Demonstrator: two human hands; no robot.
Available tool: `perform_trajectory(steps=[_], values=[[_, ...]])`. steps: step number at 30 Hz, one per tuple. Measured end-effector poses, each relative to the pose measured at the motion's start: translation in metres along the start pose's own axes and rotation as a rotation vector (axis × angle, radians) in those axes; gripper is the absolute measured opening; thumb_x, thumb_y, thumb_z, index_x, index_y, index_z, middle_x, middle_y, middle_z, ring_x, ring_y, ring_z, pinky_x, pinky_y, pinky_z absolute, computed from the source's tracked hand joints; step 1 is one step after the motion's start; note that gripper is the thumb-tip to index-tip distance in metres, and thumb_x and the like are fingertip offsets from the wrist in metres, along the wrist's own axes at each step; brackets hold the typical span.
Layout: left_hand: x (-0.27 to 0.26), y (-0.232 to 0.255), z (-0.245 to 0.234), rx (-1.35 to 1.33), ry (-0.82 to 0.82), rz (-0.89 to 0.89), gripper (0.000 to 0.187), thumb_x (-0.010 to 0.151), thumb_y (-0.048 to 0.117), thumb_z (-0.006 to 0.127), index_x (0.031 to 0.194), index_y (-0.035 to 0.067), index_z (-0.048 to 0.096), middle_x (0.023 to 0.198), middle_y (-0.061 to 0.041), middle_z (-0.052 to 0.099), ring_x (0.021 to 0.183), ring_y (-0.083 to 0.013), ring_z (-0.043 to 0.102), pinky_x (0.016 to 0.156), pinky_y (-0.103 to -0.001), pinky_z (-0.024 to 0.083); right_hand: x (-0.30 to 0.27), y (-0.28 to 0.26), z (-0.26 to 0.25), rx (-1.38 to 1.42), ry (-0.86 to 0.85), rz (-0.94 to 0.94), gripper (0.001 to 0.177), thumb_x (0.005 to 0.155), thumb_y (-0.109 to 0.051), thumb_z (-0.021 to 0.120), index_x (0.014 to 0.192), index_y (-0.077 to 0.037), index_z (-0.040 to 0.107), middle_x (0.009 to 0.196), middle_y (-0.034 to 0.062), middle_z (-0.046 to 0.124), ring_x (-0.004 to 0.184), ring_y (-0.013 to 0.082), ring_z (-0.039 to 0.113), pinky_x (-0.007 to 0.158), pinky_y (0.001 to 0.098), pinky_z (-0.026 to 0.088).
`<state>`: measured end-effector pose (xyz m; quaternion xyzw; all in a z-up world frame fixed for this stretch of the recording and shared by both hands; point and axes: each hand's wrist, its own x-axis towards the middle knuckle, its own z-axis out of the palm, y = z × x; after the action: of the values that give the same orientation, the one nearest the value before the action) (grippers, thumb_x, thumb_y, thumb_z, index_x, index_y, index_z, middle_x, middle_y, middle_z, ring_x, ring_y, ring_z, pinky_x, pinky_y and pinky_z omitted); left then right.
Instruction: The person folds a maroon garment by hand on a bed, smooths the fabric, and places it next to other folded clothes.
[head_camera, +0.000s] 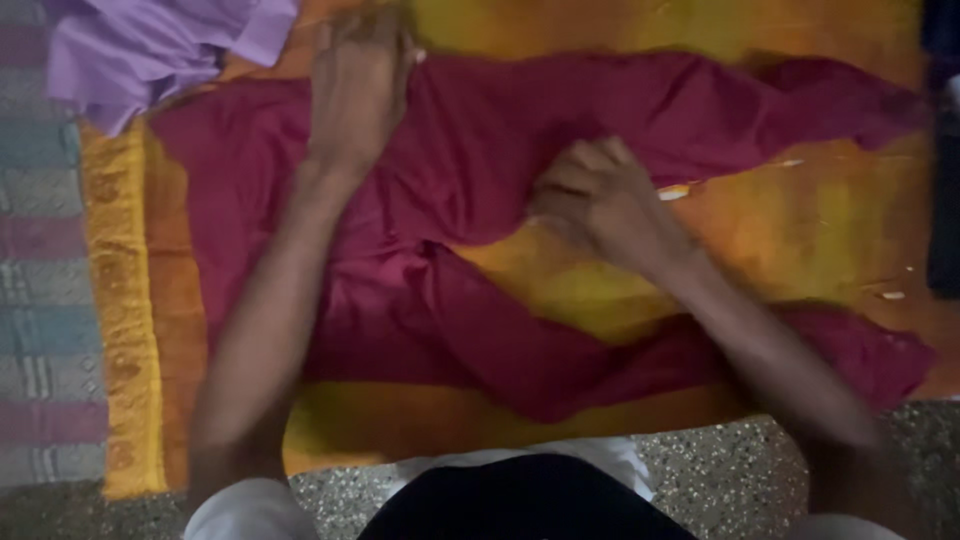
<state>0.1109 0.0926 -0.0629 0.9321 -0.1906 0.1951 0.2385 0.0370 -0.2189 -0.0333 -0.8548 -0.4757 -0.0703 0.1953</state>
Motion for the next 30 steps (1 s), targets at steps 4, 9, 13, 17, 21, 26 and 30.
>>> perform_trajectory(steps=[4,9,13,17,21,26,30], values=[[0.003,-0.008,-0.006,0.059,0.083,-0.079,0.006,0.104,0.002,0.066,0.108,-0.002,0.065,0.09,-0.015,0.07,0.085,-0.0338,0.066,0.092,-0.051,0.043,0.014,0.012,-0.003,0.056,0.011,0.082,0.014,0.095,-0.029,0.079,0.1,-0.016,0.08,0.103,-0.0028,0.074,0.102,0.0166,0.061,0.089,0.0355,0.04],[0.001,-0.032,-0.031,-0.062,-0.224,-0.157,0.018,0.109,0.016,0.065,0.113,-0.002,0.066,0.084,-0.019,0.068,0.084,-0.0389,0.065,0.098,-0.054,0.041,0.009,0.021,-0.017,0.048,-0.026,0.174,0.014,0.097,-0.018,0.079,0.109,-0.011,0.076,0.115,0.0036,0.072,0.108,0.0222,0.062,0.095,0.0398,0.043],[-0.02,-0.067,-0.06,-0.005,-0.099,0.085,0.017,0.111,0.015,0.066,0.1,0.002,0.069,0.102,-0.017,0.07,0.106,-0.037,0.064,0.097,-0.051,0.043,0.001,0.054,-0.028,-0.026,0.127,0.193,0.017,0.104,-0.012,0.077,0.119,-0.008,0.071,0.122,0.0077,0.069,0.117,0.0264,0.06,0.105,0.0395,0.043],[-0.034,-0.073,-0.084,-0.031,-0.285,-0.045,0.027,0.093,0.029,0.083,0.096,0.004,0.071,0.095,-0.013,0.07,0.095,-0.0317,0.064,0.09,-0.051,0.039,0.014,0.083,-0.031,-0.087,0.167,0.309,0.03,0.106,-0.014,0.08,0.128,-0.004,0.062,0.123,0.0145,0.06,0.119,0.0301,0.054,0.108,0.042,0.041],[-0.042,-0.065,-0.098,0.127,-0.245,-0.015,0.037,0.081,0.028,0.092,0.091,0.002,0.068,0.092,-0.013,0.068,0.096,-0.0326,0.063,0.09,-0.049,0.043,0.039,0.091,-0.028,-0.137,0.196,0.117,0.03,0.098,-0.009,0.081,0.125,-0.002,0.069,0.119,0.0148,0.068,0.114,0.0318,0.061,0.097,0.0429,0.044],[-0.062,-0.057,-0.116,-0.022,-0.172,-0.121,0.031,0.086,0.014,0.089,0.102,0.001,0.065,0.099,-0.013,0.07,0.094,-0.0299,0.067,0.087,-0.043,0.052,0.04,0.105,-0.021,-0.001,0.075,0.274,0.023,0.094,-0.015,0.089,0.107,-0.004,0.073,0.103,0.0103,0.072,0.092,0.0254,0.068,0.086,0.0402,0.053],[-0.079,-0.06,-0.129,-0.111,-0.101,-0.157,0.031,0.093,0.008,0.088,0.109,-0.001,0.063,0.108,-0.013,0.072,0.098,-0.0263,0.071,0.087,-0.039,0.056,0.019,0.102,-0.033,0.107,0.087,0.324,0.017,0.092,0.001,0.084,0.101,-0.001,0.07,0.105,0.0112,0.071,0.098,0.0213,0.071,0.092,0.0347,0.061]])
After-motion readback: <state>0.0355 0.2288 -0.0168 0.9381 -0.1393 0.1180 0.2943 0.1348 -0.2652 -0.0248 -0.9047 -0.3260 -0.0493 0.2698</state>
